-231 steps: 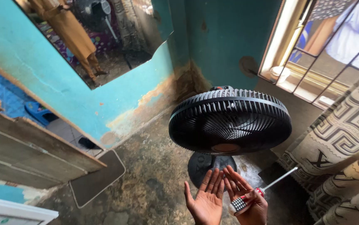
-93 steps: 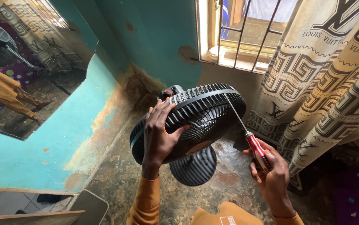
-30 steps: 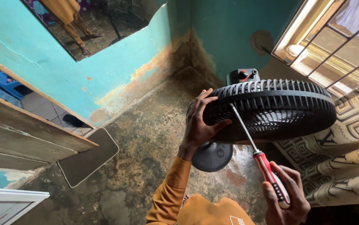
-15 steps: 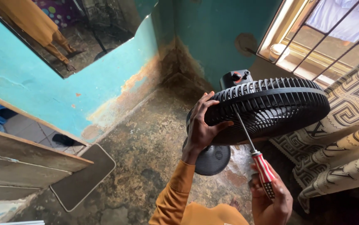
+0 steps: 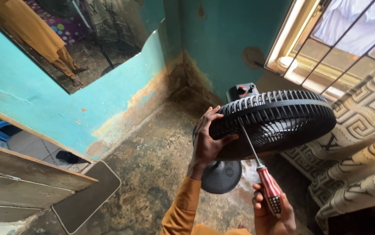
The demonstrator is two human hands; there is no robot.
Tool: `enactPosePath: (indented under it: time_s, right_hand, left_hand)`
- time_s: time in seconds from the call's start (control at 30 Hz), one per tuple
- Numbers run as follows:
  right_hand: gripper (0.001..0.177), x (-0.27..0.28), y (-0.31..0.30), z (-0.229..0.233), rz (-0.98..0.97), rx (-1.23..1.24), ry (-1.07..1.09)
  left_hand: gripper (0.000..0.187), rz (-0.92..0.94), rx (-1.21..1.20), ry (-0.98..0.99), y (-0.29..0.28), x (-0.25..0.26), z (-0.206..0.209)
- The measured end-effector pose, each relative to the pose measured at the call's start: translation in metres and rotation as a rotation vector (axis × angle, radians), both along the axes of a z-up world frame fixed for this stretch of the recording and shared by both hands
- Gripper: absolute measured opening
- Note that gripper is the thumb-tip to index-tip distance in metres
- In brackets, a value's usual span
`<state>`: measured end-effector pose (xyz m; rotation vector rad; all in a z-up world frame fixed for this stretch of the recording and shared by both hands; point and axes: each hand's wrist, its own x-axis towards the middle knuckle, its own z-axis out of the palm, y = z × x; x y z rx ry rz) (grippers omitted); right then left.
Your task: The person uses a screwdriver to loosen and remove the front grill of a standing fan. They then detach the fan blades from the motor hub and set the components aside.
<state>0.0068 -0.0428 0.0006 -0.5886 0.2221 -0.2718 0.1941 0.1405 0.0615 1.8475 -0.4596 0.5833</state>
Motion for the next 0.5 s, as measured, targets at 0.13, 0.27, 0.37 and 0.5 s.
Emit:
enactPosePath:
  time_s: [0.13,0.27,0.37,0.5]
  right_hand:
    - [0.079,0.001,-0.005,0.0,0.083,-0.027,0.025]
    - [0.073,-0.002,-0.006,0.006,0.057,-0.19,-0.01]
    - [0.07,-0.004,-0.009,0.014,0.05,-0.269,0.072]
    - [0.068,-0.004,-0.014,0.015,0.068,-0.27,0.093]
  left_hand:
    - [0.069,0.002,0.007,0.015,-0.001,-0.001,0.001]
    - [0.068,-0.016,-0.013,0.023,0.0,-0.002,0.002]
    - [0.066,0.001,0.011,0.035,0.0,-0.003,0.004]
    - [0.069,0.002,0.007,0.025,-0.003,-0.005,0.0]
